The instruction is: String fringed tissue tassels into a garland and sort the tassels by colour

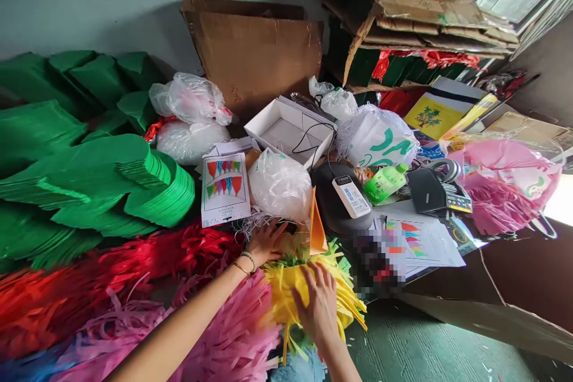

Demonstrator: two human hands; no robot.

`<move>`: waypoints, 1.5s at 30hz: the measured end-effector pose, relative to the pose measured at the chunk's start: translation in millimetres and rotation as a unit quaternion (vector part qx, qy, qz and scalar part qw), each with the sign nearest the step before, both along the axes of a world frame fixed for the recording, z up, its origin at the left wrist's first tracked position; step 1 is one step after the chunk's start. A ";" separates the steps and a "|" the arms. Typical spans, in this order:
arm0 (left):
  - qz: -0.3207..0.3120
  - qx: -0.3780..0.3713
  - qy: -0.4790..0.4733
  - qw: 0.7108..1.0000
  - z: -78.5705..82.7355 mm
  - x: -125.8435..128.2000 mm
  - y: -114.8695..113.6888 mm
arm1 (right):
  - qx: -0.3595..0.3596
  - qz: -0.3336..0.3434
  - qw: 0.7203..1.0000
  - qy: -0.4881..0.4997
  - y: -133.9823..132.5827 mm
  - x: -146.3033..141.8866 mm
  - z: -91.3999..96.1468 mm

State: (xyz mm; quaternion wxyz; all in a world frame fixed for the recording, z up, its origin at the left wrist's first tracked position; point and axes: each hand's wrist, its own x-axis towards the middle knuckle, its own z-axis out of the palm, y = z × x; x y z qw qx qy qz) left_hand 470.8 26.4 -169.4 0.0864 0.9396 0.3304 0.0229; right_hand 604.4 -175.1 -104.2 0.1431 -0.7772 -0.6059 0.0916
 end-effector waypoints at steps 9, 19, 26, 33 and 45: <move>0.026 0.004 0.039 0.999 -1.3 4.6 40.8 | -0.036 -0.007 0.993 -0.109 123.0 14.0 -33.5; 0.046 -0.020 0.061 0.997 1.1 26.8 148.9 | -0.024 0.028 0.994 -0.104 222.2 41.0 -49.5; 0.053 -0.011 0.048 0.997 9.6 47.8 210.9 | 0.002 0.047 0.994 -0.103 286.0 58.9 -48.7; 0.093 -0.007 0.038 0.995 39.0 55.0 190.2 | 0.009 0.097 0.988 -0.116 200.0 56.3 -48.7; -0.040 -0.119 0.030 0.992 60.5 6.5 -47.9 | -0.027 0.124 0.989 -0.080 181.8 133.4 -39.7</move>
